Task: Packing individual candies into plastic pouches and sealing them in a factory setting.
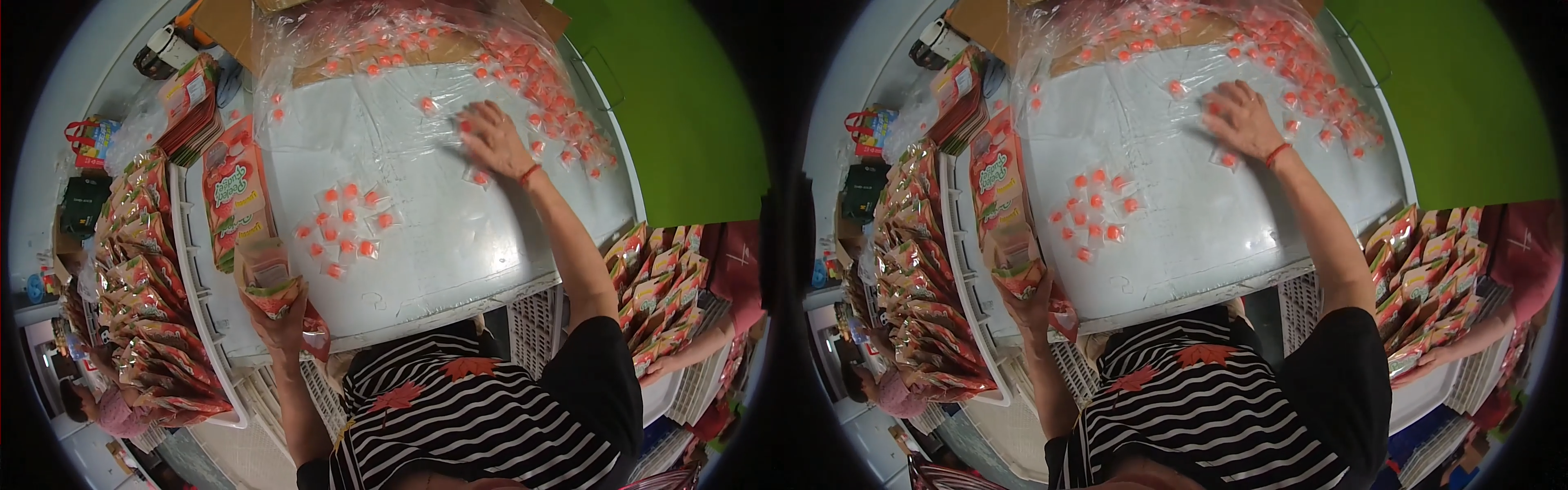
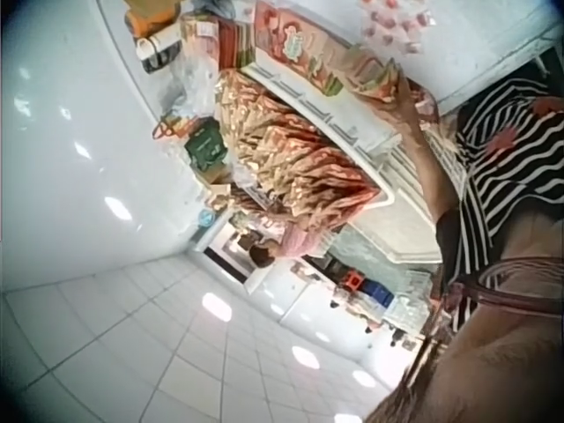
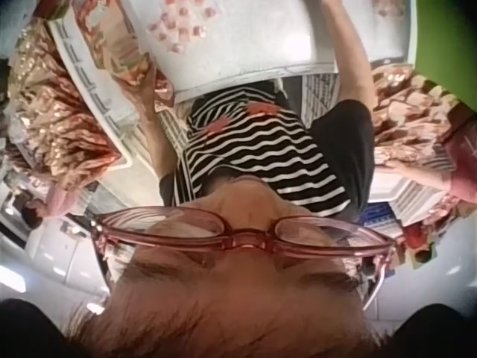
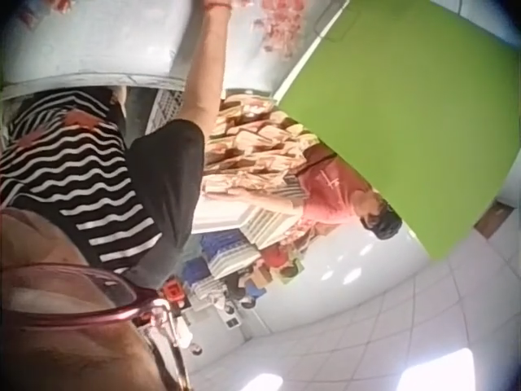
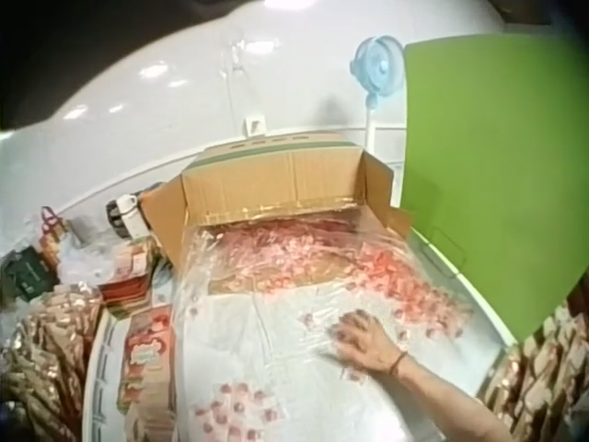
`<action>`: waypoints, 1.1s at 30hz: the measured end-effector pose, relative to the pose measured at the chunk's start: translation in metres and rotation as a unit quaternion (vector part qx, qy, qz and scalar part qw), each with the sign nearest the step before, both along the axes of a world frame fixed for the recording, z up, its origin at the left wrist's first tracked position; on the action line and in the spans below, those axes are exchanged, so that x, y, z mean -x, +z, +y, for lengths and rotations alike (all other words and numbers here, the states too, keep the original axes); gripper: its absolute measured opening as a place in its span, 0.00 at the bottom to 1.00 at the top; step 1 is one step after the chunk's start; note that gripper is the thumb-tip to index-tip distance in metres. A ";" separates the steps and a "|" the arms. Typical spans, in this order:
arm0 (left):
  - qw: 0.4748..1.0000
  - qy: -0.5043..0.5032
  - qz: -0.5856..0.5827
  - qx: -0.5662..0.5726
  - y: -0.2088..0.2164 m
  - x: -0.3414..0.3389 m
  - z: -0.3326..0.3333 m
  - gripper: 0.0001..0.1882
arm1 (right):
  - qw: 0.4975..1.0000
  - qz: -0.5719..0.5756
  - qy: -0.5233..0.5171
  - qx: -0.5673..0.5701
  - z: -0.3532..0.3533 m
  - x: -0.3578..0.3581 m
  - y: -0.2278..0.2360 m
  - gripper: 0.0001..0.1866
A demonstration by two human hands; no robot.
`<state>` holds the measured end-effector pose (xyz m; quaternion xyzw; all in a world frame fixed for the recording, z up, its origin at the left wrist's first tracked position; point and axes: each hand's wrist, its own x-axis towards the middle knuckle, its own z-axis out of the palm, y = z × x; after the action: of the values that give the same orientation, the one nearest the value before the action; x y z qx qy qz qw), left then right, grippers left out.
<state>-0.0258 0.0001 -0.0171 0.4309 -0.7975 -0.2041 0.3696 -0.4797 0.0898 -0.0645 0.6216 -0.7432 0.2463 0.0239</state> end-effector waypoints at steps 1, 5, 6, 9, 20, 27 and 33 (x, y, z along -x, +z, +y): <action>1.000 0.018 -0.002 -0.003 -0.008 -0.008 0.002 0.46 | 1.000 -0.001 0.006 0.001 0.004 -0.012 -0.003 0.24; 1.000 0.019 0.015 -0.002 -0.006 -0.011 0.004 0.44 | 0.999 0.031 -0.027 -0.003 0.015 -0.097 0.006 0.24; 1.000 0.021 0.017 -0.001 -0.005 -0.008 0.004 0.44 | 0.999 0.005 -0.040 0.010 0.013 -0.113 0.003 0.22; 0.996 0.043 0.018 -0.073 0.000 -0.001 0.003 0.42 | 0.999 -0.030 -0.005 0.015 -0.001 -0.154 0.003 0.19; 0.996 0.078 0.036 -0.041 -0.002 -0.021 0.014 0.42 | 0.997 0.066 0.022 0.044 -0.063 -0.006 -0.020 0.16; 0.990 0.117 0.033 -0.075 -0.004 -0.033 0.017 0.42 | 0.998 0.032 0.009 0.044 -0.052 -0.054 0.009 0.31; 0.994 0.022 -0.008 -0.103 0.021 -0.022 0.012 0.48 | 0.987 -0.026 0.157 -0.036 -0.028 -0.168 0.020 0.36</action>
<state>-0.0042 0.0125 0.0042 0.4859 -0.7655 -0.2737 0.3210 -0.3117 0.0623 -0.0446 0.7244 -0.6451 0.2361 -0.0572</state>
